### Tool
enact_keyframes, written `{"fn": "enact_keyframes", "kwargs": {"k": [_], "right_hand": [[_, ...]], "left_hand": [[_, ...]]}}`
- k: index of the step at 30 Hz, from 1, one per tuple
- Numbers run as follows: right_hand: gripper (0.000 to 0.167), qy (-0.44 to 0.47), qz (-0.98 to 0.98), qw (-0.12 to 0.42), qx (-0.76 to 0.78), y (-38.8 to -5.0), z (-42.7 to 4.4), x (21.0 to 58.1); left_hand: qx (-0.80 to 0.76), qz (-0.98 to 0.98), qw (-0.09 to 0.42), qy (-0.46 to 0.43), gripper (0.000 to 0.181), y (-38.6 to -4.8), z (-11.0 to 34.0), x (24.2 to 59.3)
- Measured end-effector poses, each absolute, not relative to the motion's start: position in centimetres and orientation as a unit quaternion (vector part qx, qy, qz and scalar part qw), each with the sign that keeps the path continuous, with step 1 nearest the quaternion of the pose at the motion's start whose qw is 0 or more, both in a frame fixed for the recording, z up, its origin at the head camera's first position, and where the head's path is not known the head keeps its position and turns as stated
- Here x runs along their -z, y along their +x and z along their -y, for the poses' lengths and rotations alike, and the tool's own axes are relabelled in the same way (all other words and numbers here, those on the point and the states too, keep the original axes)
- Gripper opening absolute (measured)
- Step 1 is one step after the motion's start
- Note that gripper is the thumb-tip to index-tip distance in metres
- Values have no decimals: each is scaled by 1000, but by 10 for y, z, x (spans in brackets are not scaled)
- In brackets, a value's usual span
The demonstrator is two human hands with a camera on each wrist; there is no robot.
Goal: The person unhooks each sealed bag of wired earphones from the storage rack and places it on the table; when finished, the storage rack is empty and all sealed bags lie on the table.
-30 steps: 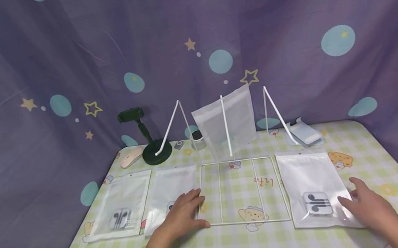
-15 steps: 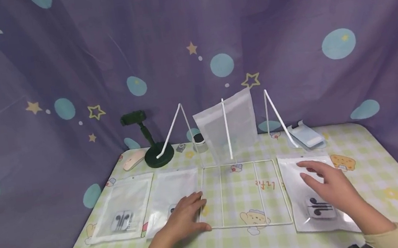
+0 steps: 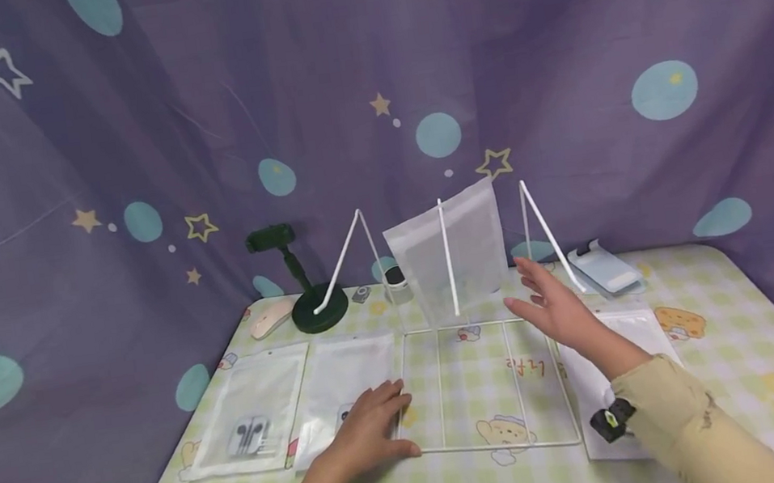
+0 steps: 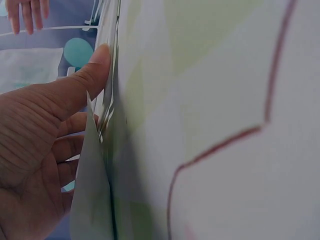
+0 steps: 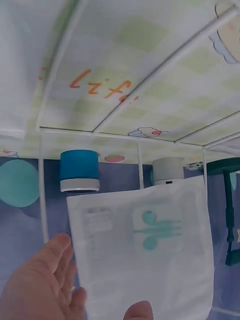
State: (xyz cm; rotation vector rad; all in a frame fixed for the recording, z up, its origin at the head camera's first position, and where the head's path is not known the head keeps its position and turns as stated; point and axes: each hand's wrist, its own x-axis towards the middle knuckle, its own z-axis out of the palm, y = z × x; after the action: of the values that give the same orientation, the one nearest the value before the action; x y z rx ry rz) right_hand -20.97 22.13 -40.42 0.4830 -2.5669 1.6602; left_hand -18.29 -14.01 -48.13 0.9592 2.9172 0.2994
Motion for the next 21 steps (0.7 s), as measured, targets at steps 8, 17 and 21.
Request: {"fn": "enact_keyframes", "kwargs": {"k": [8,17,21], "right_hand": [[93,108,851,14,-514,-236,-207,407],[105,79,872,8,-484,-252,-199,409],[108,76,873,6,-482,-256,-197,408]], "left_hand": [[-100,-944,24,315,82,-182,140,481],[-90,-947,30,308,82,-183,139,482],[-91,-947,28,308,81,-184,139,483]]}}
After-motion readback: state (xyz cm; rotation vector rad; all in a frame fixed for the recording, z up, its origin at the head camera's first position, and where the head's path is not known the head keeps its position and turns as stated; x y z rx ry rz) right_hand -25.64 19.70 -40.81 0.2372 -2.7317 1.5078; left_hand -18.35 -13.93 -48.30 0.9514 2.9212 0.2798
